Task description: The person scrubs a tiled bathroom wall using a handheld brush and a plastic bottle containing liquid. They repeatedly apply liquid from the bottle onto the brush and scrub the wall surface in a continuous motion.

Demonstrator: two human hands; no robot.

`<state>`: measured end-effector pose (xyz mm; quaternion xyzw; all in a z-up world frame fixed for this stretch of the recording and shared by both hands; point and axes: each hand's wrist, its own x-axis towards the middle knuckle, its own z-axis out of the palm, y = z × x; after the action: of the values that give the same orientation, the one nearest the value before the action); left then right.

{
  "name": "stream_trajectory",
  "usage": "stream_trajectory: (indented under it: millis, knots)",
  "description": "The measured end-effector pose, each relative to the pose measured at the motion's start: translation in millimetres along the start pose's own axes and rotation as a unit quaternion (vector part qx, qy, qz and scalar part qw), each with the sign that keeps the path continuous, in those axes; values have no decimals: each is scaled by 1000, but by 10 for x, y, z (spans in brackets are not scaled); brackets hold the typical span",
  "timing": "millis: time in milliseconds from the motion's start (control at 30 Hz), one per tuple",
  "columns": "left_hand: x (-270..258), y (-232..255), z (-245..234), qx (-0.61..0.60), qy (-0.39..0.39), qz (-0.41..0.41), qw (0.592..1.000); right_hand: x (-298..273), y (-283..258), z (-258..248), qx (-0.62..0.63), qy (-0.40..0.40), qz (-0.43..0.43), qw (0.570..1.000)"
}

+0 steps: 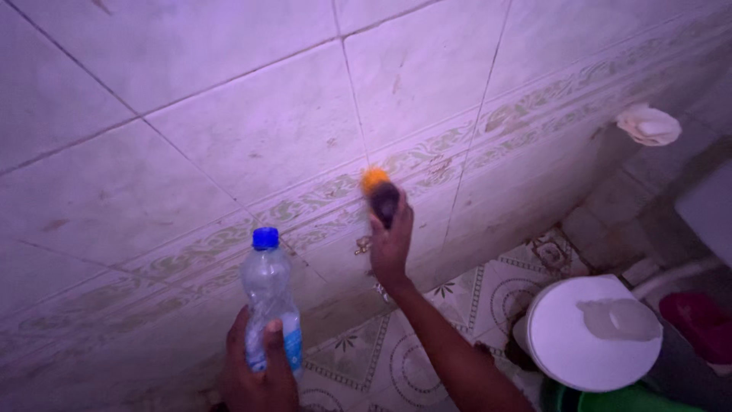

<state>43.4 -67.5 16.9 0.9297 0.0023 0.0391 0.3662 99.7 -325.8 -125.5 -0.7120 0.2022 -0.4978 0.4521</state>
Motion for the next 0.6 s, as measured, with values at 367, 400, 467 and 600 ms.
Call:
stream_trajectory:
  millis: [367,400,467,600]
  knots:
    - [-5,-163,-230,-2,44,-46,998,1291,1078,-505,186,274,213,919]
    - [-1,-118,-210,-6,52,-45,998,1505,904,-473,183,286,172,925]
    - [-43,-39,-125,-7,48,-33,998,1505,554,-405,145,272,97,946]
    - [-150,153,89,-9,7,2,1000,809,191,-124,-49,91,-5,995]
